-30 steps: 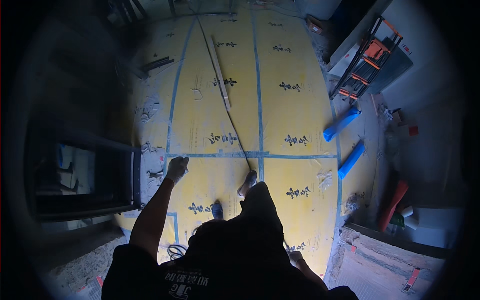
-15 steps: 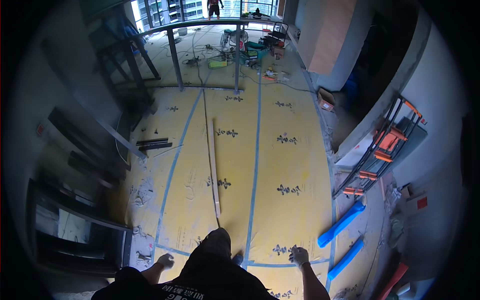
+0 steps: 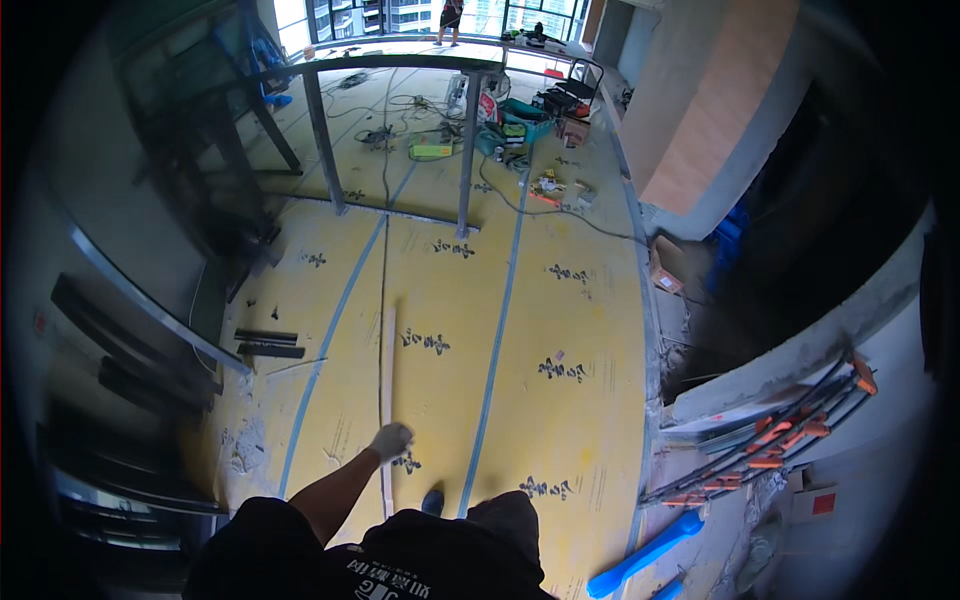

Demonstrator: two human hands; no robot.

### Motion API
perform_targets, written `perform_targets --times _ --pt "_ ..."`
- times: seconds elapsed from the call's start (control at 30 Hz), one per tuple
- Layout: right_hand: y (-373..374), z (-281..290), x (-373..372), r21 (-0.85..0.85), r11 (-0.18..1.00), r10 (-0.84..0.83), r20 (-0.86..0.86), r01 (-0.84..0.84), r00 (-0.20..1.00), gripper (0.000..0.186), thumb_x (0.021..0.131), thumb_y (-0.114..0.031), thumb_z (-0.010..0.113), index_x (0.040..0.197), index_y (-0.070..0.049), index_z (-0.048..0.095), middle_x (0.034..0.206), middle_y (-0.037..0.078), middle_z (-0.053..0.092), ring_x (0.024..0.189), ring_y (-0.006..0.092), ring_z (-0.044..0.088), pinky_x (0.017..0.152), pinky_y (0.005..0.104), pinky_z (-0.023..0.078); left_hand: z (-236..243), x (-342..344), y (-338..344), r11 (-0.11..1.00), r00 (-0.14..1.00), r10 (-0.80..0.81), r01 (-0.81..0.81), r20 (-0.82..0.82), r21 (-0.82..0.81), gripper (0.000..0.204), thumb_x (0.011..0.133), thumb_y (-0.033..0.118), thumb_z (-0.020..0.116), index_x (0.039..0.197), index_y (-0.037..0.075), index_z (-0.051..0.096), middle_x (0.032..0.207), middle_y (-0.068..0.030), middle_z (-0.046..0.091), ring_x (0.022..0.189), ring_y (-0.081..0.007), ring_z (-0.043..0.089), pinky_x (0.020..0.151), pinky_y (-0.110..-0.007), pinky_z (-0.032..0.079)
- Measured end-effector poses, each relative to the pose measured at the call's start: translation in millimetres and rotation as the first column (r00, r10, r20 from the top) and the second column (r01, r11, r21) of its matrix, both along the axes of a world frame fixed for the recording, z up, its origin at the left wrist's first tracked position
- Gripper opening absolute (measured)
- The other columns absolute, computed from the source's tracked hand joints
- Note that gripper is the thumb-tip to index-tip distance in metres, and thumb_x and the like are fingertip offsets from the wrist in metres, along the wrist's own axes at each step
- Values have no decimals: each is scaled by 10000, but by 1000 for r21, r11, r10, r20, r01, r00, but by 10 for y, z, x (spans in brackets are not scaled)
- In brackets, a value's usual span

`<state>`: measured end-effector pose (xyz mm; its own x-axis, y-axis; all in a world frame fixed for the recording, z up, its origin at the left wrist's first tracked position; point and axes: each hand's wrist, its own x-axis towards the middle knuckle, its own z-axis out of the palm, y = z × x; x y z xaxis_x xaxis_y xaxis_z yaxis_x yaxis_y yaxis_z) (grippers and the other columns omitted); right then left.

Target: Mixes mortar in a bucket and uses a pressurized applicator to apply it to gaps in an interior wall.

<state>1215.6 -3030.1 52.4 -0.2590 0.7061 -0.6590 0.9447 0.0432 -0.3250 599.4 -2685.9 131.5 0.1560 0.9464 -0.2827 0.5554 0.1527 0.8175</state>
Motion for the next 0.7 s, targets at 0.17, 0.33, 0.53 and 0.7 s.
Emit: perform_targets --times 0.17,0.33,0.53,0.7 --pt "1479 -392 731 -48 995 84 21 -83 996 376 964 -420 556 873 -76 678 844 234 711 865 364 731 725 528 560 1565 1652 2309 963 923 142 -45 358 -264 266 1030 264 614 1089 7 644 934 -86 696 822 -138 652 751 -299 548" --pt "3350 -575 1479 -73 969 237 -8 -237 971 409 973 -435 533 844 -75 678 845 234 714 843 354 732 727 526 554 555 1493 2790 985 971 -11 -30 -240 -168 290 948 324 665 1062 58 678 1035 -191 718 867 -378 687 798 -448 554" --pt "7968 817 2213 -430 353 -854 -511 831 99 398 1015 -297 614 681 -81 609 600 91 630 471 194 608 467 335 480 28 585 2516 691 704 -443 -126 -555 -712 355 957 287 545 999 20 774 986 -216 760 855 -347 752 733 -469 583" --pt "10325 1830 2235 -192 417 -761 -608 888 226 376 1007 -290 645 728 -40 607 626 72 635 502 142 611 455 307 461 -186 719 3963 401 806 -467 -175 -364 -900 366 847 317 725 1122 81 778 1060 -158 762 974 -380 740 817 -459 575"
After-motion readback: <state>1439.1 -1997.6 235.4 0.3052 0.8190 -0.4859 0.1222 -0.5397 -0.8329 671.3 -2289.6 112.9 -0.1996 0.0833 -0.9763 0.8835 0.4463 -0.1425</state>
